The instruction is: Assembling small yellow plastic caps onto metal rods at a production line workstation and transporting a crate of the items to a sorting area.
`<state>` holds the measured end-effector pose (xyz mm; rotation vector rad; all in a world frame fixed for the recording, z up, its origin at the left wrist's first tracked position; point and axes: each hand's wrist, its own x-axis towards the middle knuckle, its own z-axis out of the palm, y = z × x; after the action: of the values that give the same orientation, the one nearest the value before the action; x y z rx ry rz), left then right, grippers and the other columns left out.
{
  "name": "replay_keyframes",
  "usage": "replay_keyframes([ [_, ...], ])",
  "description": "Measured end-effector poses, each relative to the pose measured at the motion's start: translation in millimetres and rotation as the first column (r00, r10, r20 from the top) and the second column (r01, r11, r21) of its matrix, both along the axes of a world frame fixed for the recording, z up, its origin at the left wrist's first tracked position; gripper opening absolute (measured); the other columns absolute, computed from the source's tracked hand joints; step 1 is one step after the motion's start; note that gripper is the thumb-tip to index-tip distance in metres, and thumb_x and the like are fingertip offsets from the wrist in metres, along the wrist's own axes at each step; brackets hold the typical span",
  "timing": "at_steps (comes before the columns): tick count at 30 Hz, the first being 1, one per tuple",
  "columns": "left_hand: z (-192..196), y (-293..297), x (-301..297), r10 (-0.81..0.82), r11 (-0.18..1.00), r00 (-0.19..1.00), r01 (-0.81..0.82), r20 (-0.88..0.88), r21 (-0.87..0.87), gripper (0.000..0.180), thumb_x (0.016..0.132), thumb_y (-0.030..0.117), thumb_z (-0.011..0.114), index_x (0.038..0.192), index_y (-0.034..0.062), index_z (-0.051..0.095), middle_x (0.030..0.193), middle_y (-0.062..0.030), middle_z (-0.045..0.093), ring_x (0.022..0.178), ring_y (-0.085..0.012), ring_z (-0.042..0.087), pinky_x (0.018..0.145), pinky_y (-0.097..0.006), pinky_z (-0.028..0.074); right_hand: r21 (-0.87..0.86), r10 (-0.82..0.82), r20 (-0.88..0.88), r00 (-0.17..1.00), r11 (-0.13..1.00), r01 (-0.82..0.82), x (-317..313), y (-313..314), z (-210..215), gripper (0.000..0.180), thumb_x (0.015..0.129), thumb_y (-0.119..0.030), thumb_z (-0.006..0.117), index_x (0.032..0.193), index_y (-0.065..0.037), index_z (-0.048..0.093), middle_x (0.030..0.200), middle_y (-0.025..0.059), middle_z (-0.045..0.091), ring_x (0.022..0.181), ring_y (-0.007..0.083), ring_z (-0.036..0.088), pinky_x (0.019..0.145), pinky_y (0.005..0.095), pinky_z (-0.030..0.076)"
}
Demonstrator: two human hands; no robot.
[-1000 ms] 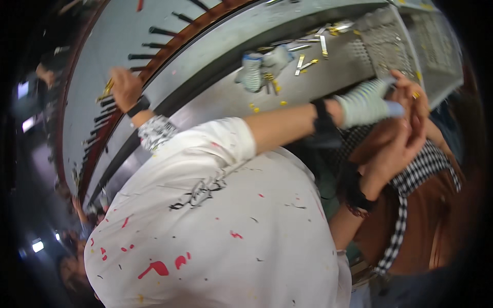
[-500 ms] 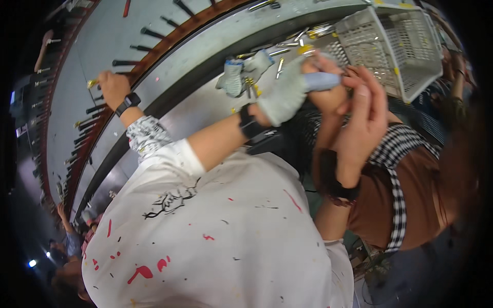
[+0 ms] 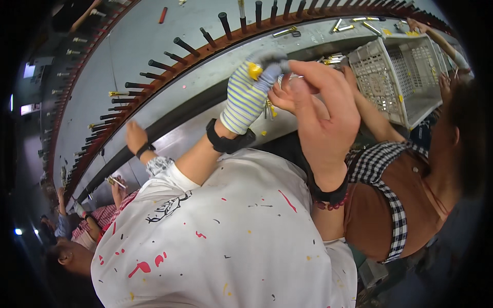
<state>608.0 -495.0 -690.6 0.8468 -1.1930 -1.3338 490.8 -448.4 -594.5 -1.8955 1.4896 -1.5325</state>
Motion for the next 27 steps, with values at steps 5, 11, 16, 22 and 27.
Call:
replay_keyframes([
  [5, 25, 21, 44, 0.247, 0.963, 0.810, -0.143, 0.532, -0.229, 0.022, 0.081, 0.016, 0.062, 0.100, 0.0055, 0.059, 0.089, -0.0154, 0.064, 0.084, -0.0317, 0.062, 0.069, -0.034, 0.050, 0.014, 0.165, -0.254, 0.953, 0.986, -0.167, 27, -8, -2, 0.012, 0.077, -0.004, 0.065, 0.090, -0.004, 0.067, 0.089, 0.0096, 0.064, 0.078, 0.0189, 0.062, 0.067, 0.0275, 0.050],
  [11, 40, 39, 72, 0.169, 0.962, 0.729, 0.024, 0.663, -0.272, 0.024, 0.074, 0.025, 0.062, 0.091, 0.0087, 0.061, 0.075, -0.0148, 0.063, 0.072, -0.0352, 0.062, 0.061, -0.043, 0.048, 0.313, 0.128, -0.258, 0.958, 0.949, -0.042, 42, 7, 4, 0.018, 0.089, -0.009, 0.058, 0.102, 0.001, 0.065, 0.097, 0.0089, 0.067, 0.087, 0.0135, 0.063, 0.078, 0.0225, 0.048],
  [16, -51, 48, 97, 0.015, 0.992, 0.677, 0.080, 0.736, -0.093, 0.017, 0.076, 0.026, 0.058, 0.081, 0.0098, 0.059, 0.068, -0.0103, 0.060, 0.070, -0.0292, 0.061, 0.057, -0.037, 0.047, 0.463, 0.190, -0.179, 0.965, 0.882, -0.087, 65, 17, -19, 0.027, 0.089, -0.016, 0.060, 0.106, 0.004, 0.063, 0.097, 0.0109, 0.066, 0.088, 0.0159, 0.063, 0.079, 0.0236, 0.049],
  [22, -157, 176, 337, 0.655, 0.328, -0.218, -0.780, 0.723, -0.532, 0.016, 0.083, 0.010, 0.046, 0.098, 0.0077, 0.052, 0.083, -0.0051, 0.052, 0.077, -0.0194, 0.052, 0.063, -0.027, 0.044, 0.319, 0.306, -0.150, 0.940, 0.915, -0.247, 49, 13, 19, 0.018, 0.084, -0.013, 0.064, 0.091, 0.003, 0.068, 0.077, 0.0117, 0.068, 0.070, 0.0201, 0.067, 0.061, 0.0243, 0.057],
  [27, -115, 97, 246, 0.337, 0.846, -0.101, -0.403, 0.936, -0.348, 0.015, 0.073, 0.007, 0.051, 0.083, -0.0024, 0.058, 0.084, -0.0149, 0.059, 0.083, -0.0259, 0.060, 0.076, -0.031, 0.050, 0.378, 0.277, -0.128, 0.952, 0.902, -0.211, 14, 7, 29, 0.019, 0.081, -0.013, 0.067, 0.087, 0.005, 0.068, 0.079, 0.0136, 0.068, 0.068, 0.0207, 0.066, 0.063, 0.0278, 0.056],
])
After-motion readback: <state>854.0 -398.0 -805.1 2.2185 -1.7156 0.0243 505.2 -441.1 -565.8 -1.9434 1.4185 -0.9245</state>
